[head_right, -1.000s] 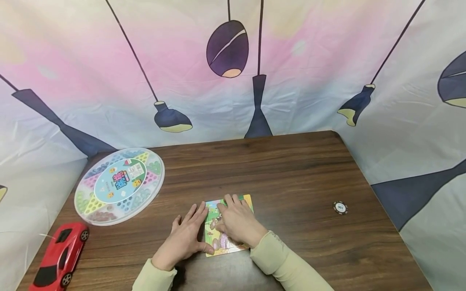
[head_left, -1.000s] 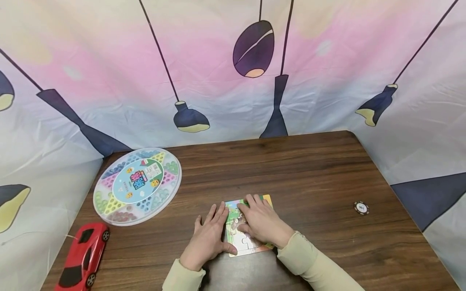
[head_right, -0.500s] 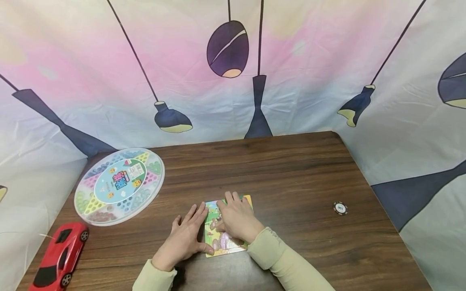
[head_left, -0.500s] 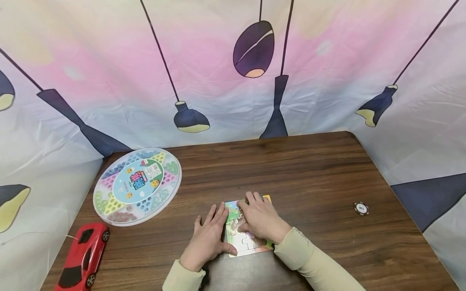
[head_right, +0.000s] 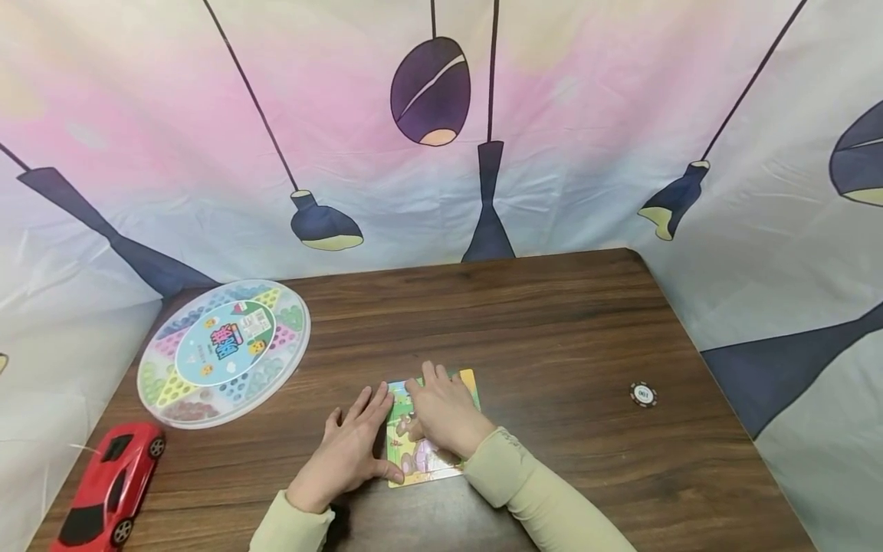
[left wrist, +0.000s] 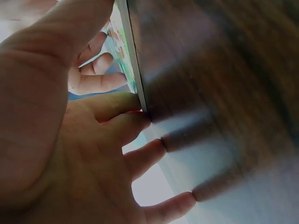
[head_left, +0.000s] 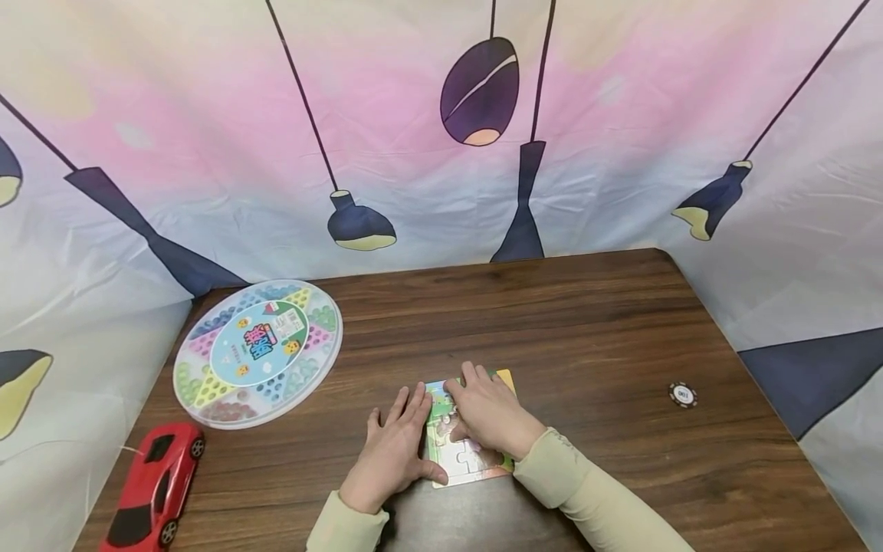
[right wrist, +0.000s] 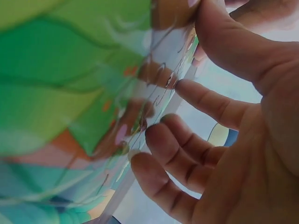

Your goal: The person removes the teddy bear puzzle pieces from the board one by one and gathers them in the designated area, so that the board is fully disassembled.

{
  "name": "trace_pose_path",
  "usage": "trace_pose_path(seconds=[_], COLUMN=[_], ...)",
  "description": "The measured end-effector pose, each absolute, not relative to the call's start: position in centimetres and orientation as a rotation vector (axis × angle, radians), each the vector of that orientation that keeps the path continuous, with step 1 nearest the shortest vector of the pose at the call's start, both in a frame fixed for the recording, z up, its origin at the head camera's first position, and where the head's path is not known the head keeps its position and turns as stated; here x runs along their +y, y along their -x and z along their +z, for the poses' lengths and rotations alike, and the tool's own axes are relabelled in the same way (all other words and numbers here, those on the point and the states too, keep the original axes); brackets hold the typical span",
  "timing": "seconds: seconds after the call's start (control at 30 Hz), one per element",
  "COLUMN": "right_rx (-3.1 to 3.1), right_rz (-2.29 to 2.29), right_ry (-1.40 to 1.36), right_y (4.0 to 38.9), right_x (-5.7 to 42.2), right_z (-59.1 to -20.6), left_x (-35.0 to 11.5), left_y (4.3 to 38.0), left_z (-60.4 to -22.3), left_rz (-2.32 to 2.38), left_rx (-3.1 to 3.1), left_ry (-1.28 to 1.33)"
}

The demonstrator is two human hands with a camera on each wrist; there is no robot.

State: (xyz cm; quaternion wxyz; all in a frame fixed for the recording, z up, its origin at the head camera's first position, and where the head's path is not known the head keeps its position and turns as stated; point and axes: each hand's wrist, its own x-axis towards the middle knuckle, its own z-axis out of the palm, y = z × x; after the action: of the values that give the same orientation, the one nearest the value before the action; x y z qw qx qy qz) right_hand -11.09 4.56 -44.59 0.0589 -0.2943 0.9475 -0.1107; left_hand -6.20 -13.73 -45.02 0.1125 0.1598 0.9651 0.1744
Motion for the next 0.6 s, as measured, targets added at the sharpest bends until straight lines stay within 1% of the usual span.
trace_pose_path(seconds=[0.17, 0.4, 0.6], right_rx=[2.833, 2.76, 2.695], right_rz=[-0.356, -0.516, -0.534], right_ry=[0.876, 0.849, 0.815], right_y=[11.15, 11.37, 11.66], right_x=[4.24, 4.28, 4.39], right_z=[-44.4, -44.44, -44.37], left_x=[-13.94, -13.74, -13.44], left_y=[6.26, 6.27, 6.19], left_z=[-45.12, -45.13, -45.24], left_rz=[0.53, 0.618, 0.65], left_rx=[2.815, 2.836, 2.875], left_ry=[-0.497, -0.511, -0.556])
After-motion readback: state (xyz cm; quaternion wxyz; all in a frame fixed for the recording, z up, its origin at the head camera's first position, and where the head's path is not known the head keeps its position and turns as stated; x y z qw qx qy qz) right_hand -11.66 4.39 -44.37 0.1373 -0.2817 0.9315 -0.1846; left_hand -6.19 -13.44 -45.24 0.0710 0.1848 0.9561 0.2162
